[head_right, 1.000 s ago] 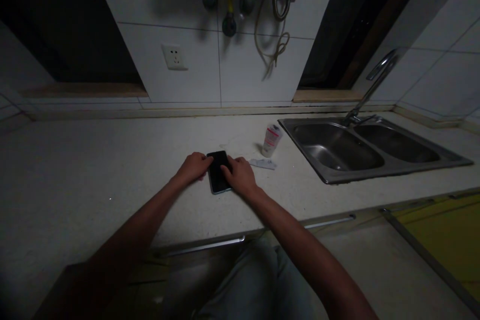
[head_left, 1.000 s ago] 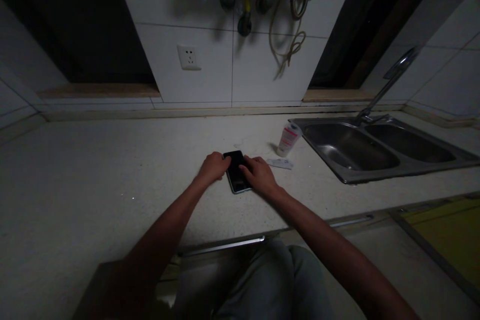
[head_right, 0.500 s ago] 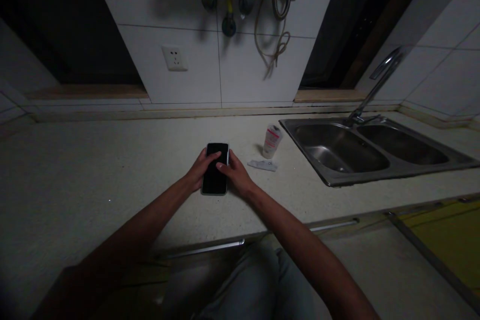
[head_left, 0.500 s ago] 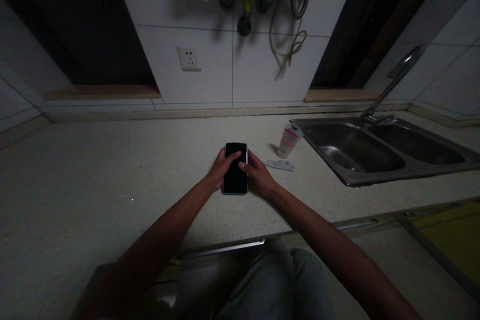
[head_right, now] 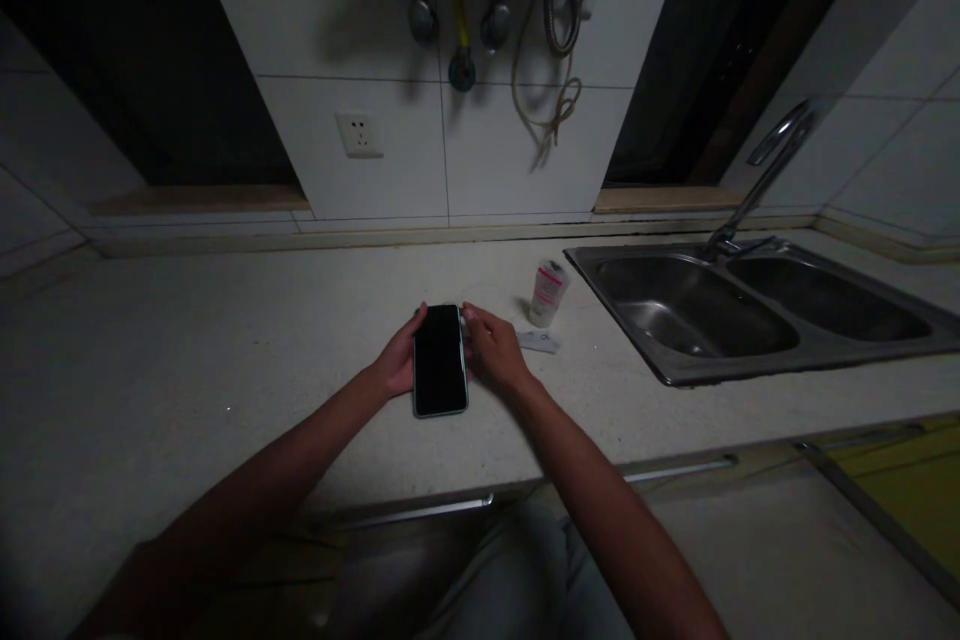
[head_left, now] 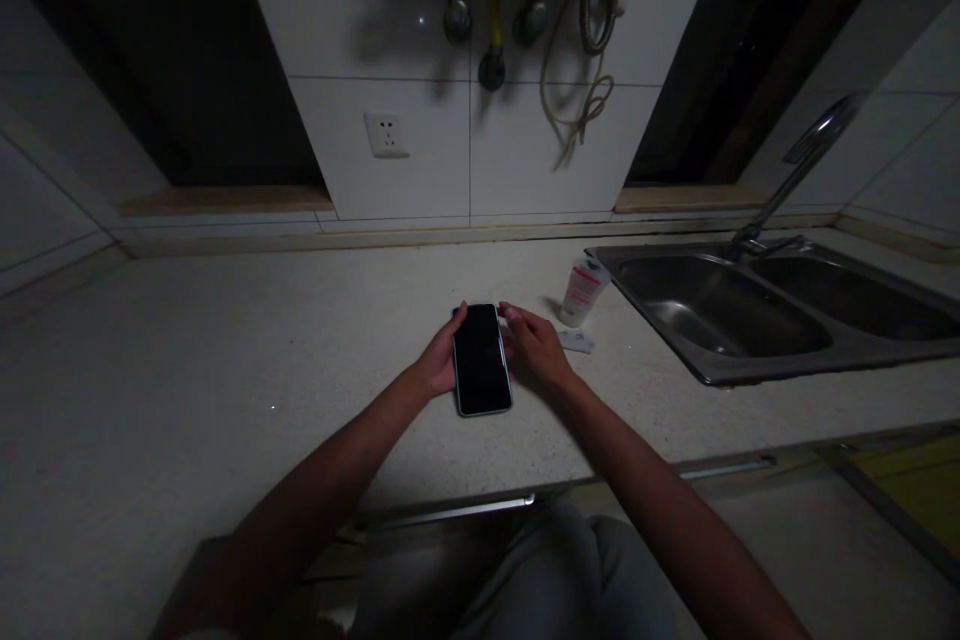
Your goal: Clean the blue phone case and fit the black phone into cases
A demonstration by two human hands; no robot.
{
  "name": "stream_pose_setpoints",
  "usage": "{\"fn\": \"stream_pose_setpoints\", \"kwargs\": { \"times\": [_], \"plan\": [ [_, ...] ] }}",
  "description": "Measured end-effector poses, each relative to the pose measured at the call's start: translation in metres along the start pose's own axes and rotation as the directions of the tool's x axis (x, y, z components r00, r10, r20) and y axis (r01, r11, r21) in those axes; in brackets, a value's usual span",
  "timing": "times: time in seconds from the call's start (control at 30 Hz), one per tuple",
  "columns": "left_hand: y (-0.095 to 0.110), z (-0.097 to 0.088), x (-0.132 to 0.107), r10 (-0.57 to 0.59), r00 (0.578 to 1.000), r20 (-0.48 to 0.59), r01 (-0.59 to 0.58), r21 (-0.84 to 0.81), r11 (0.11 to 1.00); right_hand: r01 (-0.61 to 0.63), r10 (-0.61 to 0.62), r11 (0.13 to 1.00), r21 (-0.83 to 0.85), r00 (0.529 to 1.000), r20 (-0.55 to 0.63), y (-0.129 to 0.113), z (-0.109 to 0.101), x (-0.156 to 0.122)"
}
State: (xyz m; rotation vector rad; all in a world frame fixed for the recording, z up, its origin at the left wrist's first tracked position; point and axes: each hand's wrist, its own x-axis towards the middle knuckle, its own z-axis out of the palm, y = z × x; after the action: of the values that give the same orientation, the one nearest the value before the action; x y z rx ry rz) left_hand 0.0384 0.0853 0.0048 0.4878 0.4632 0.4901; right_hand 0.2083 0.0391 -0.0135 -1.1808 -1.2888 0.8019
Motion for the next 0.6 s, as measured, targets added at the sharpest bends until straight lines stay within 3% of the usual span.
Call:
{"fn": "stream_pose_setpoints", "kwargs": {
  "times": [0.1, 0.2, 0.37, 0.6],
  "plan": [
    [0.002, 0.001, -0.002, 0.003, 0.999, 0.044, -0.003, -0.021, 1.0, 0.008, -0.011, 0.999, -0.042, 0.998, -0.068, 0.002, -0.007, 0.003],
    [0.004, -0.003, 0.0, 0.056, 0.998, 0.013, -0.056, -0.04, 0.998, -0.011, 0.009, 0.996, -0.091, 1.0, -0.017, 0.008, -0.009, 0.003],
    [0.005, -0.004, 0.004, 0.108, 0.994, 0.015, -0.106, -0.074, 0.992, 0.057, -0.033, 0.96, -0.274, 0.995, 0.09, 0.012, -0.009, 0.001],
    [0.009, -0.005, 0.007, 0.216, 0.975, -0.054, -0.219, -0.052, 0.974, 0.086, -0.046, 0.955, -0.283, 0.988, 0.146, 0.004, -0.008, 0.0]
  ]
}}
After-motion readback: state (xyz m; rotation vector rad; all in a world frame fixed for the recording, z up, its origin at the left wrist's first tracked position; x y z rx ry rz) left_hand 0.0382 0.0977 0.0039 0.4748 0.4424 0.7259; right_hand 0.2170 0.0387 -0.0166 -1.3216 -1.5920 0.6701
